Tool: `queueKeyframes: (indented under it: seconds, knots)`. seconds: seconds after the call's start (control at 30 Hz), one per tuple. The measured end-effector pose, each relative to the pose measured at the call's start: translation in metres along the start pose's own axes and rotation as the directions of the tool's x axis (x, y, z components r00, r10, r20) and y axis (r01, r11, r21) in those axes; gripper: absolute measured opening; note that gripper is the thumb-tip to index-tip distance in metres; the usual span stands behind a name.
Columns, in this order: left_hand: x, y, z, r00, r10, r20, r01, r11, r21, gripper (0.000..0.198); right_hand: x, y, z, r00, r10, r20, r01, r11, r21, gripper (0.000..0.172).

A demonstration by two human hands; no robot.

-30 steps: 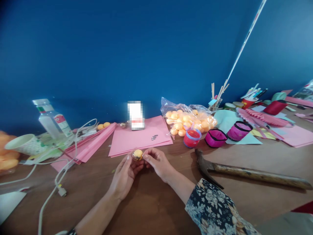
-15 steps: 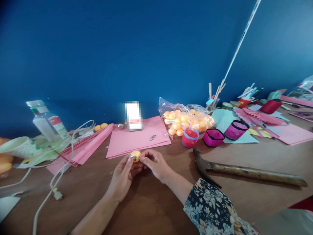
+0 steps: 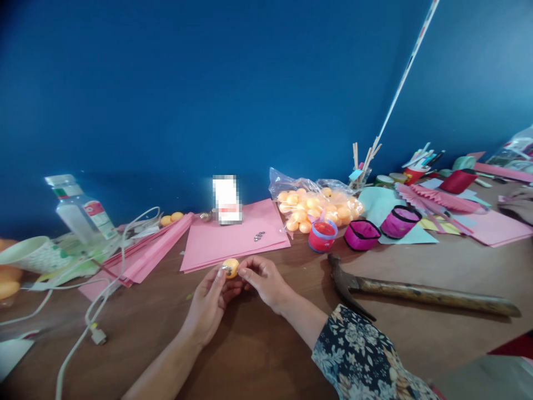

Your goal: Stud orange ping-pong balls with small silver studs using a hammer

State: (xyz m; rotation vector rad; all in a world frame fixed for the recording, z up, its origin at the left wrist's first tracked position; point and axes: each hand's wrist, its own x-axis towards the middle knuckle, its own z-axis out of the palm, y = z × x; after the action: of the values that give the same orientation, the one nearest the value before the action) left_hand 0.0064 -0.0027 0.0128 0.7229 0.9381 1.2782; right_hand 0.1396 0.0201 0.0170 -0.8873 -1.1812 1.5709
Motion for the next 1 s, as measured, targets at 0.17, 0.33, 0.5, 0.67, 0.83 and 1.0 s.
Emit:
queueKeyframes:
  seconds: [0.17,0.33,0.5,0.67,0.83,1.0]
  knots:
    - [0.0003,0.0,0.0001,1.0,0.011,-0.011,-0.011,1.0,-0.005,0.03,-0.0003,-0.0007,0.0002,1.0,0.009,-0.008,-0.009,1.0,0.018,0.024]
    - [0.0002,0.0008,0.0008,0.999,0.022,-0.024,-0.022,1.0,-0.017,0.027,-0.0001,0.0006,0.0,1.0,0.027,-0.01,-0.026,0.999,0.032,0.025]
    - [0.0005,-0.0013,-0.0002,1.0,0.017,-0.019,-0.018,0.999,-0.027,0.027,0.0,0.0012,-0.0014,1.0,0.02,0.012,-0.02,1.0,0.016,0.025]
    - [0.0014,-0.0029,-0.0004,0.999,0.025,-0.026,-0.026,0.999,-0.032,0.029,-0.0008,-0.0001,-0.0009,1.0,0.016,0.009,-0.016,1.0,0.003,0.024]
    - [0.0023,-0.0036,-0.0018,0.998,0.039,-0.041,-0.04,0.998,-0.038,0.034,-0.0007,0.0007,-0.001,1.0,0.025,0.009,-0.025,1.0,-0.007,0.025]
    - [0.0024,-0.0043,-0.0029,0.999,0.038,-0.02,-0.039,0.999,-0.034,0.033,-0.0006,0.0,-0.0006,1.0,0.028,0.007,-0.028,1.0,-0.007,0.025]
